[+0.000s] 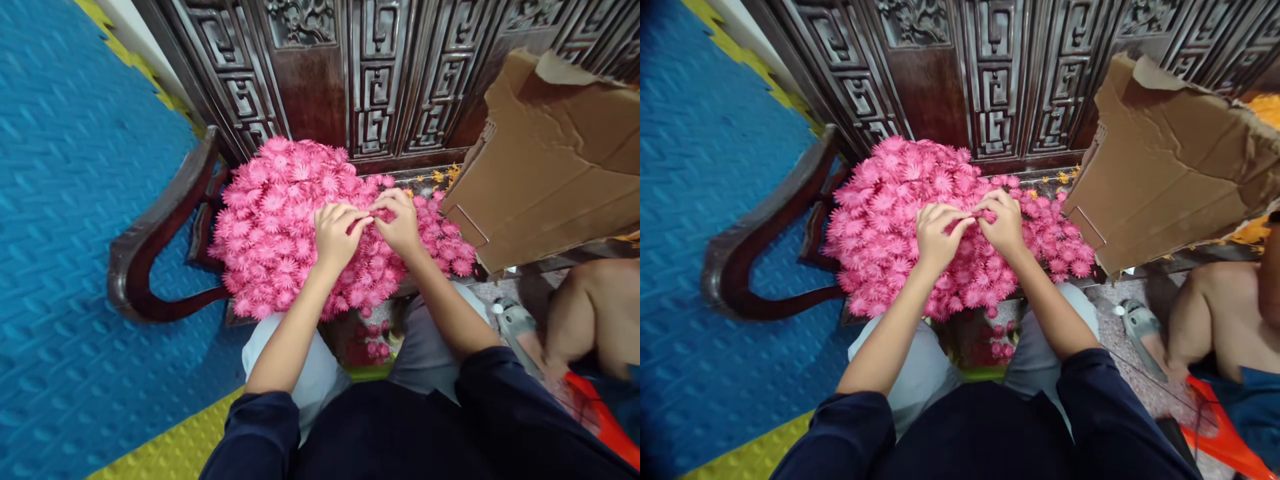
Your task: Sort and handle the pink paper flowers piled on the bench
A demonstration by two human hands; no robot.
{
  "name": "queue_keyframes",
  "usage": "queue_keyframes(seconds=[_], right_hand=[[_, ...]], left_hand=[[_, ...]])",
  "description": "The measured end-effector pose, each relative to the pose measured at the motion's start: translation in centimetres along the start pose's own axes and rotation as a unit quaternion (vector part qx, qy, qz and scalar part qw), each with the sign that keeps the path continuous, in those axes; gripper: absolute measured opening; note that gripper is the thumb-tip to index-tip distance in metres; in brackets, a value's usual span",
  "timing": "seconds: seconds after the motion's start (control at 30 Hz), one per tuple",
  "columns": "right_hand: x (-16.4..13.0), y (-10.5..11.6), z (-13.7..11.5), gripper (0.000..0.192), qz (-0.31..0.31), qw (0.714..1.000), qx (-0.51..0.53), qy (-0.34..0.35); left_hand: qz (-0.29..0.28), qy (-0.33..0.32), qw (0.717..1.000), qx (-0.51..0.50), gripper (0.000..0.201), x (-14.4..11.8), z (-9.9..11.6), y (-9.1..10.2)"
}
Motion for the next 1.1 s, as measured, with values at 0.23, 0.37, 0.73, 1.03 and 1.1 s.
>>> queue_keyframes(seconds=[0.23,0.37,0.73,1.03,1.1], right_hand=[[-0.7,1.6,-0.8,0.013,0.027,0.999,0.029,-0.002],[-1.3,1.8,-1.0,0.011,0.031,0.996,0.076,-0.036],[-5.8,-2.0,2.8,0.033,-0.002,0.906,0.346,-0.244],[-6.7,-4.0,2.3,0.034,-0.073,0.819,0.466,-0.327],[-6.9,-4.0,2.7,0.036,-0.070,0.809,0.477,-0.337]], left_hand=[[-0.022,-0.023,0.999,0.005,0.010,-1.8,1.5,-0.2],[0.020,-0.011,1.000,-0.009,0.011,-3.4,1.6,0.3],[0.092,-0.038,0.994,0.045,0.019,-5.9,1.2,1.6],[0.073,-0.012,0.997,0.039,0.021,-6.3,-0.2,0.7],[0.076,-0.012,0.996,0.043,0.022,-6.2,0.0,0.7]])
Point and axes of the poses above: each hand's wrist, its own x-axis towards the middle knuckle, its own y-axis out of the back of the hand, z = x × y, the point moved 8 cm from there along x, towards the middle knuckle, and after that the axes turned 5 degrees about x, right-handed, at the moved point
